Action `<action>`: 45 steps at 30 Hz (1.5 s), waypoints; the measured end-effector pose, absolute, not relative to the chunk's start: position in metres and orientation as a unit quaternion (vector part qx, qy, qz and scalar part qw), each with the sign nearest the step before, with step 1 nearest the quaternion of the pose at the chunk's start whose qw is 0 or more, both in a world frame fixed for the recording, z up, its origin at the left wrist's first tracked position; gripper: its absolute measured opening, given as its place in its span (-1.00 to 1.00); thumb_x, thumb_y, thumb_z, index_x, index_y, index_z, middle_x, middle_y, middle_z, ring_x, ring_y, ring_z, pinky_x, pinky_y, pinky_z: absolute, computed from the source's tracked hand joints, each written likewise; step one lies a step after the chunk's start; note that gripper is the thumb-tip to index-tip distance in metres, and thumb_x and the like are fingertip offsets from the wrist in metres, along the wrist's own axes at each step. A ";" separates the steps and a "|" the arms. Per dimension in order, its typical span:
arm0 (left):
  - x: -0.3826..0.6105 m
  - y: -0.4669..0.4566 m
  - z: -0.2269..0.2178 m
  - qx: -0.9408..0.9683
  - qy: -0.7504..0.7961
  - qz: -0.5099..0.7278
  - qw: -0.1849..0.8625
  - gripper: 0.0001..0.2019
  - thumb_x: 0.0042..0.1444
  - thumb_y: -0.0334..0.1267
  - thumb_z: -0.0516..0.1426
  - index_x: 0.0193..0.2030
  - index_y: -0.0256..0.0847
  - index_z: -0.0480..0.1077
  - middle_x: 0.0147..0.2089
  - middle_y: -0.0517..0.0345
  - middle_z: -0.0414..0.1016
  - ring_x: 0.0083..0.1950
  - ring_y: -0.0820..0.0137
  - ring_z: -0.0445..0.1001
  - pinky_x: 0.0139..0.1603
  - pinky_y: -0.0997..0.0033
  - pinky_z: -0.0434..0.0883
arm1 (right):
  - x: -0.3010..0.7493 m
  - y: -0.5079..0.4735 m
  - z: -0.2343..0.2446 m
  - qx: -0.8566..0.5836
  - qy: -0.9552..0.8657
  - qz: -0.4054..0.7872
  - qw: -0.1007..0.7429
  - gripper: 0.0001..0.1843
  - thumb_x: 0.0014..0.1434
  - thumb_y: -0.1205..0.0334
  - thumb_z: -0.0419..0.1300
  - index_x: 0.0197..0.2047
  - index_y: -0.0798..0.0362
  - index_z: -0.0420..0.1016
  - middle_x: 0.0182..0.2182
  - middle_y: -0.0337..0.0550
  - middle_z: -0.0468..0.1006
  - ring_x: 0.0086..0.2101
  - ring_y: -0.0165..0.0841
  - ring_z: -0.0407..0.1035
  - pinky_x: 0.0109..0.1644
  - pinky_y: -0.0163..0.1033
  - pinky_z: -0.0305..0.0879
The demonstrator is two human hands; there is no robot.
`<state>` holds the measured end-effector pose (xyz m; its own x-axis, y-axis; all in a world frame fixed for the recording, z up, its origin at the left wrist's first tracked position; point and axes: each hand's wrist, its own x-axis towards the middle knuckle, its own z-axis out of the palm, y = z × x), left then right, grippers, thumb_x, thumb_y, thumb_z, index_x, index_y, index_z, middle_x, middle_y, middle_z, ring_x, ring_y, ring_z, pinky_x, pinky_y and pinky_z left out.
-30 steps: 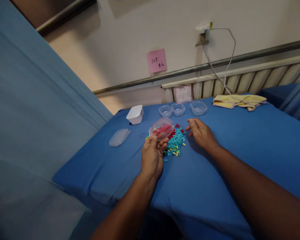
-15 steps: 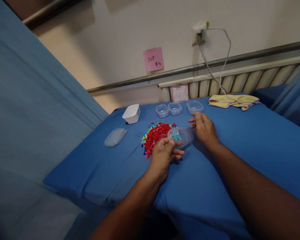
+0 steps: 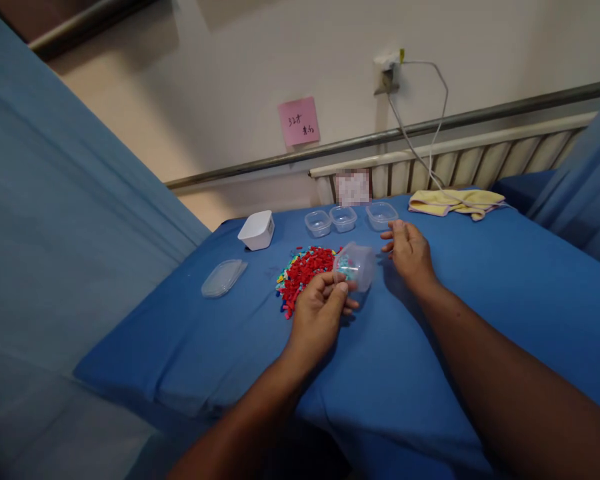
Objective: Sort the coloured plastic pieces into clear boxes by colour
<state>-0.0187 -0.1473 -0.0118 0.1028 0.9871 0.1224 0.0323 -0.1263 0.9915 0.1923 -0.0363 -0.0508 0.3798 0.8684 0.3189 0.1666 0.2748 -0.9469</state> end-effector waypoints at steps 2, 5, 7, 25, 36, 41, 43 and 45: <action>-0.025 -0.134 -0.006 0.676 0.457 0.458 0.354 -0.78 0.47 -0.14 0.19 0.12 -0.15 0.56 -0.01 0.04 0.73 -0.13 0.33 0.69 -0.06 0.31 0.59 | 0.193 -0.046 -0.039 -0.534 -0.519 0.203 0.636 -0.51 0.54 -0.19 0.06 0.24 -0.04 0.54 -0.01 0.03 0.70 -0.32 -0.24 0.56 -0.21 -0.06 0.54; -0.033 -0.106 0.007 0.807 0.450 0.363 0.123 -0.73 0.52 -0.22 0.14 0.23 -0.16 0.58 0.16 -0.05 0.72 0.15 0.16 0.68 0.24 0.13 0.55 | 0.186 -0.067 -0.019 -0.476 -0.637 0.036 0.605 -0.55 0.46 0.12 0.17 0.36 -0.11 0.51 0.17 0.04 0.65 -0.10 -0.13 0.61 0.09 0.08 0.58; -0.033 -0.088 0.015 0.850 0.452 0.270 0.026 -0.71 0.55 -0.24 0.09 0.23 -0.21 0.57 0.15 -0.14 0.71 0.15 0.09 0.68 0.20 0.09 0.56 | 0.179 -0.079 -0.009 -0.419 -0.736 -0.014 0.532 -0.45 0.38 0.30 0.19 0.40 -0.14 0.50 0.28 0.03 0.59 0.07 -0.06 0.60 0.19 0.08 0.56; -0.093 -0.036 0.005 0.873 0.487 0.028 -0.017 -0.35 0.58 0.17 -0.04 0.62 -0.12 0.28 0.67 -0.19 0.21 0.66 -0.03 0.22 0.63 -0.17 0.22 | 0.270 -0.053 -0.021 -0.610 -0.770 0.128 0.134 -0.54 0.25 0.26 0.18 0.16 0.05 0.71 -0.05 0.04 0.77 -0.10 -0.07 0.63 -0.03 -0.10 0.43; -0.079 -0.022 -0.001 0.848 0.528 -0.003 0.052 -0.12 0.51 0.38 -0.16 0.71 -0.20 0.09 0.75 -0.30 -0.06 0.73 -0.31 -0.04 0.63 -0.46 0.00 | 0.186 -0.077 -0.014 -0.479 -0.818 0.057 0.314 -0.62 0.53 0.03 0.10 0.18 0.00 0.65 0.09 0.10 0.73 0.06 0.00 0.61 0.19 0.11 0.50; -0.077 -0.039 0.000 0.855 0.511 -0.030 0.088 -0.16 0.50 0.40 -0.14 0.70 -0.07 0.14 0.77 -0.15 -0.14 0.77 -0.28 -0.24 0.64 -0.57 -0.21 | 0.153 -0.078 -0.051 -0.458 -0.816 0.160 0.316 -0.27 0.46 -0.11 0.22 0.53 0.10 0.35 0.45 0.29 0.46 0.42 0.12 0.36 0.50 0.31 0.28; -0.085 -0.047 0.004 0.862 0.495 -0.020 0.110 -0.19 0.51 0.38 -0.12 0.69 -0.05 0.15 0.77 -0.14 -0.18 0.78 -0.21 -0.27 0.65 -0.56 -0.25 | 0.157 -0.076 -0.061 -0.470 -0.812 0.193 0.288 -0.05 0.34 -0.24 0.35 0.60 0.08 0.27 0.49 0.34 0.39 0.47 0.23 0.29 0.51 0.41 0.22; -0.101 -0.051 0.012 0.862 0.489 0.014 0.135 -0.20 0.53 0.36 -0.12 0.72 -0.02 0.06 0.78 -0.15 -0.26 0.79 -0.13 -0.26 0.66 -0.51 -0.22 | 0.165 -0.075 -0.064 -0.469 -0.814 0.208 0.272 0.13 0.18 -0.32 0.47 0.63 0.02 0.24 0.51 0.32 0.37 0.47 0.30 0.26 0.51 0.46 0.19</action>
